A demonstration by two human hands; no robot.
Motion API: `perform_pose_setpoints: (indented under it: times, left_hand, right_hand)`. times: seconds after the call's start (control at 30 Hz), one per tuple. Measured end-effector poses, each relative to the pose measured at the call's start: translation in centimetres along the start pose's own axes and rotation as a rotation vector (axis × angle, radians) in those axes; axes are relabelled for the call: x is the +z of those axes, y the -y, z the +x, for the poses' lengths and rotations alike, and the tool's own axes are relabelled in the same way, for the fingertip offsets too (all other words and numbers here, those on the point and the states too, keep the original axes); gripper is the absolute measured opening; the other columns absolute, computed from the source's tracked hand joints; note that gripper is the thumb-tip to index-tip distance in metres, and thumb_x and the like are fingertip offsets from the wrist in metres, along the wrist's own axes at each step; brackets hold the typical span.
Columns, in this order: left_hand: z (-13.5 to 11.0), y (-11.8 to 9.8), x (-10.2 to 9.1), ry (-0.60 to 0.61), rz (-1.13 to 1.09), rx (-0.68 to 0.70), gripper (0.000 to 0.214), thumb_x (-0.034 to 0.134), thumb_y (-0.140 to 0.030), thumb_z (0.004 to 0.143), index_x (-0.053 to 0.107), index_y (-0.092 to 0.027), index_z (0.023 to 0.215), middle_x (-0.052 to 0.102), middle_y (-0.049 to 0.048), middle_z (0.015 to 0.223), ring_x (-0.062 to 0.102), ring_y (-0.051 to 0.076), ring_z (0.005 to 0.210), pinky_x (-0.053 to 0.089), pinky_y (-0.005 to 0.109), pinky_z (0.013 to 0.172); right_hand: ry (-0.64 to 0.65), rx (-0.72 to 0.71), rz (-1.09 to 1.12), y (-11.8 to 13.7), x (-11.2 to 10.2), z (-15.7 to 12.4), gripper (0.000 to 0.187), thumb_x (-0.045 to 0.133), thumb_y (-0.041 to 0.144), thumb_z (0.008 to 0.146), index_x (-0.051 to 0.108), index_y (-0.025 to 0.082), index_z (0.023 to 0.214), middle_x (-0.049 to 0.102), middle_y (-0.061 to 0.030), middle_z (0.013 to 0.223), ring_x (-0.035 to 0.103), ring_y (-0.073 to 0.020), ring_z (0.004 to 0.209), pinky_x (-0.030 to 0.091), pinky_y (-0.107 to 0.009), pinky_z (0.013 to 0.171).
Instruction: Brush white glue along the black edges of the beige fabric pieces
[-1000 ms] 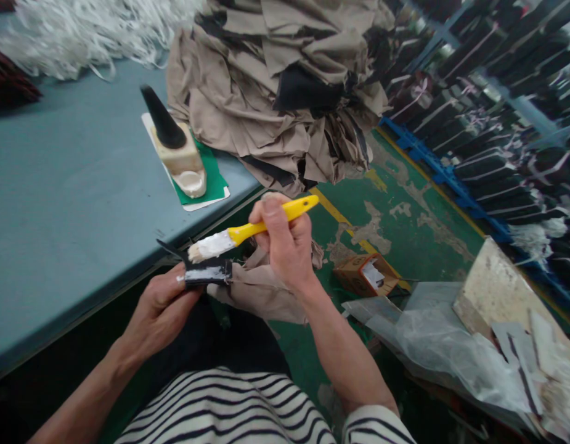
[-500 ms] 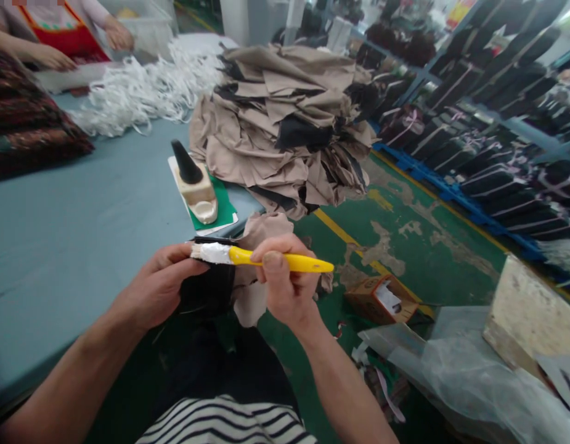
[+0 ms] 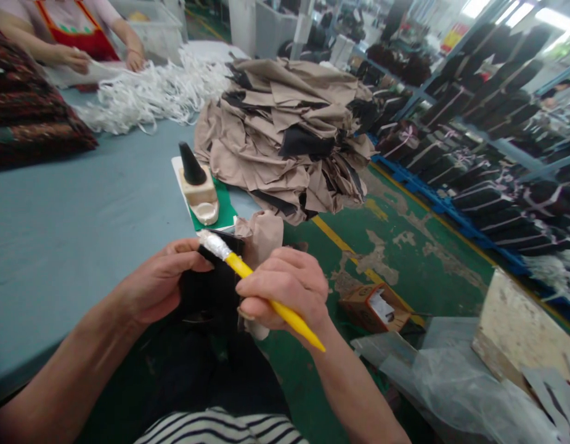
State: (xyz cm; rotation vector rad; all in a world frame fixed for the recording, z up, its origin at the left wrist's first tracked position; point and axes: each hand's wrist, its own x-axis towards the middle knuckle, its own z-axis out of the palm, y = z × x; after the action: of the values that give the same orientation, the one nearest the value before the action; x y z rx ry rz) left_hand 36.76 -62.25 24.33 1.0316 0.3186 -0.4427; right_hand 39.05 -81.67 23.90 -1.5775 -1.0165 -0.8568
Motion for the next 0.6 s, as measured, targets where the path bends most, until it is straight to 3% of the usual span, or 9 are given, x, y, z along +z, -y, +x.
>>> perform_pose_setpoints:
  times: [0.1, 0.37, 0.6]
  left_hand:
    - [-0.2, -0.2, 0.2, -0.004, -0.019, -0.019, 0.012, 0.076, -0.013, 0.053, 0.075, -0.015, 0.064, 0.072, 0.0014, 0.061, 0.064, 0.014, 0.053, 0.055, 0.02, 0.052]
    - [-0.2, -0.5, 1.1, -0.032, -0.046, -0.102, 0.021, 0.076, -0.013, 0.047, 0.076, -0.015, 0.068, 0.072, 0.0018, 0.06, 0.067, 0.017, 0.053, 0.058, 0.023, 0.052]
    - [-0.2, -0.2, 0.6, -0.01, -0.089, -0.137, 0.022, 0.073, -0.01, 0.049, 0.074, -0.017, 0.07, 0.072, 0.0003, 0.066, 0.064, 0.014, 0.054, 0.056, 0.021, 0.05]
  right_hand:
    - [0.081, -0.011, -0.021, -0.1, -0.2, 0.1, 0.025, 0.06, 0.036, 0.109, 0.068, 0.02, 0.091, 0.07, 0.0011, 0.067, 0.062, -0.0112, 0.053, 0.049, -0.026, 0.054]
    - [0.074, -0.079, -0.07, 0.1, -1.4, 0.4, 0.022, 0.059, 0.035, 0.109, 0.067, 0.018, 0.096, 0.069, 0.0015, 0.066, 0.059, -0.0106, 0.051, 0.047, -0.026, 0.052]
    - [0.394, -0.265, -0.223, 0.2, -3.4, 1.6, 0.02, 0.054, 0.033, 0.111, 0.063, 0.019, 0.1, 0.068, 0.0015, 0.066, 0.059, -0.0118, 0.055, 0.044, -0.027, 0.055]
